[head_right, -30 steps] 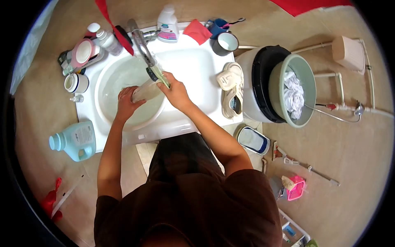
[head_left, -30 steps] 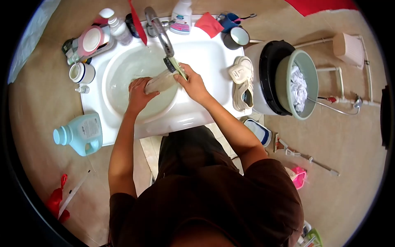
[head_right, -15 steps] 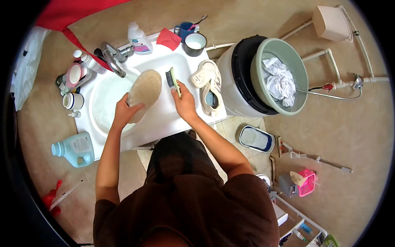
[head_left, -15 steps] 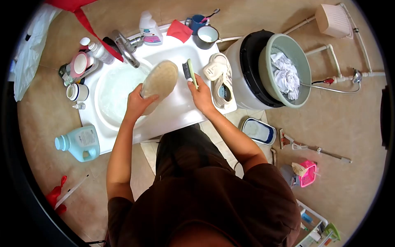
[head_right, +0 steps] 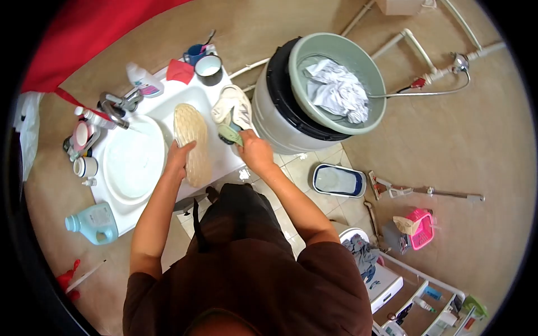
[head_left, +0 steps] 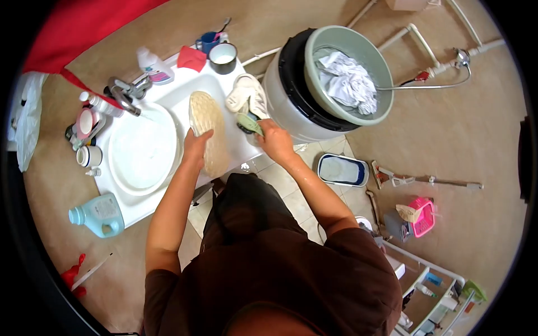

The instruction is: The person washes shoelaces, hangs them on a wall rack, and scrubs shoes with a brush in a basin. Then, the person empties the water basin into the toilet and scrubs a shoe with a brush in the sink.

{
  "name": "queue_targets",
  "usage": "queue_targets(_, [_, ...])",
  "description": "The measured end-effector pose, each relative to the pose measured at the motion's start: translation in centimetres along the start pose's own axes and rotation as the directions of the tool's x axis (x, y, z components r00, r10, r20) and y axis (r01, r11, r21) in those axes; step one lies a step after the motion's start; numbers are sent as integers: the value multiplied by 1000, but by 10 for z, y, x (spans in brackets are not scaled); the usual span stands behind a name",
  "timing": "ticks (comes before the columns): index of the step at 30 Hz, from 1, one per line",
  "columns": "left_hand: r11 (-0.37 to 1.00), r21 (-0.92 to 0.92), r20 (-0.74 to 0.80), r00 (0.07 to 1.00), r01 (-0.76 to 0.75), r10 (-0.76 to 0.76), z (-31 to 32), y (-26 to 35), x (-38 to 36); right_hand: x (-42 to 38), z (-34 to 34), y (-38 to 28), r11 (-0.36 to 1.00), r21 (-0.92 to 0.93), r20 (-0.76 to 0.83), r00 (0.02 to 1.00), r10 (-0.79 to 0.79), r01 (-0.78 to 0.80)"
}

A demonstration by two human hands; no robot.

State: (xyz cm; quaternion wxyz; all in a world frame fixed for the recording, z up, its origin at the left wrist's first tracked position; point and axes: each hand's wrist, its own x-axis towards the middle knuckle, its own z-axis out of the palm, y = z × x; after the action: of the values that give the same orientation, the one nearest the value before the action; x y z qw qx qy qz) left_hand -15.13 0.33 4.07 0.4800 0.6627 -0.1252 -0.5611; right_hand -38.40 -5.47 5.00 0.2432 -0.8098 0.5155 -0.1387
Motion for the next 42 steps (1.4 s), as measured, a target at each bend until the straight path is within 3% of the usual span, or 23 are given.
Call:
queue_targets(5, [996, 42, 90, 992, 84, -87, 20, -36, 14, -5, 0, 15, 985, 85, -69, 988, -141, 147])
queue_targets(6, [989, 121, 62, 994, 83, -91, 25, -35, 11, -5, 3, 16, 975, 101, -90, 978, -188, 197])
queue_targets(7, [976, 199, 30, 995, 88, -96, 30, -35, 10, -6, 5, 16, 985, 113, -37, 991, -126, 129])
queue_targets(9, [919, 389, 116, 993, -56, 11, 35, -34, 16, -5, 1, 13, 980, 110, -62, 985, -160, 166])
queue_targets(10, [916, 400, 176, 977, 41, -121, 42, -22, 7, -5, 2, 14, 972, 139, -75, 981, -180, 189])
queue_targets(13, [939, 324, 213, 976, -116, 47, 57, -33, 8, -4, 1, 17, 983, 118, -75, 988, -135, 143])
queue_targets(16, [775, 614, -100, 960, -148, 263, 75, -41, 7, 0, -8, 13, 986, 126, -116, 989, -93, 107])
queue_targets(17, [752, 630, -122, 933, -190, 339, 73, -48, 16, 2, -10, 11, 985, 133, -137, 987, -88, 106])
queue_targets(19, [945, 298, -108, 980, -132, 170, 62, -33, 21, 5, -17, 3, 982, 145, -113, 988, -102, 118])
queue_targets(21, [997, -60, 38, 998, -45, 47, 48, -22, 17, 7, -25, -6, 984, 135, -57, 992, -110, 117])
queue_targets(23, [996, 13, 82, 993, -89, 88, 37, -25, 26, 8, -29, -18, 989, 101, 34, 993, -111, 107])
queue_targets(26, [952, 223, 120, 975, -210, 187, 29, -39, 42, 15, -18, -17, 986, 53, 25, 986, -162, 161])
queue_targets(30, [792, 516, 91, 941, -326, 327, 31, -51, 51, 29, -8, -20, 992, -23, -91, 988, -128, 126])
queue_targets(33, [970, 221, 77, 993, -103, 88, 21, -27, 42, 43, 2, -12, 980, -161, -61, 990, -128, 117])
queue_targets(36, [966, -36, -48, 966, -257, 255, -12, -16, 66, 51, 8, 4, 926, -287, -93, 955, -281, 245])
queue_targets(40, [926, -317, -203, 969, -203, 143, -84, 16, 99, 50, -8, -13, 951, 30, -170, 939, -298, 307])
queue_targets(42, [892, -427, -198, 978, -151, 70, -121, 16, 126, 51, -8, -24, 938, 19, -153, 928, -340, 347])
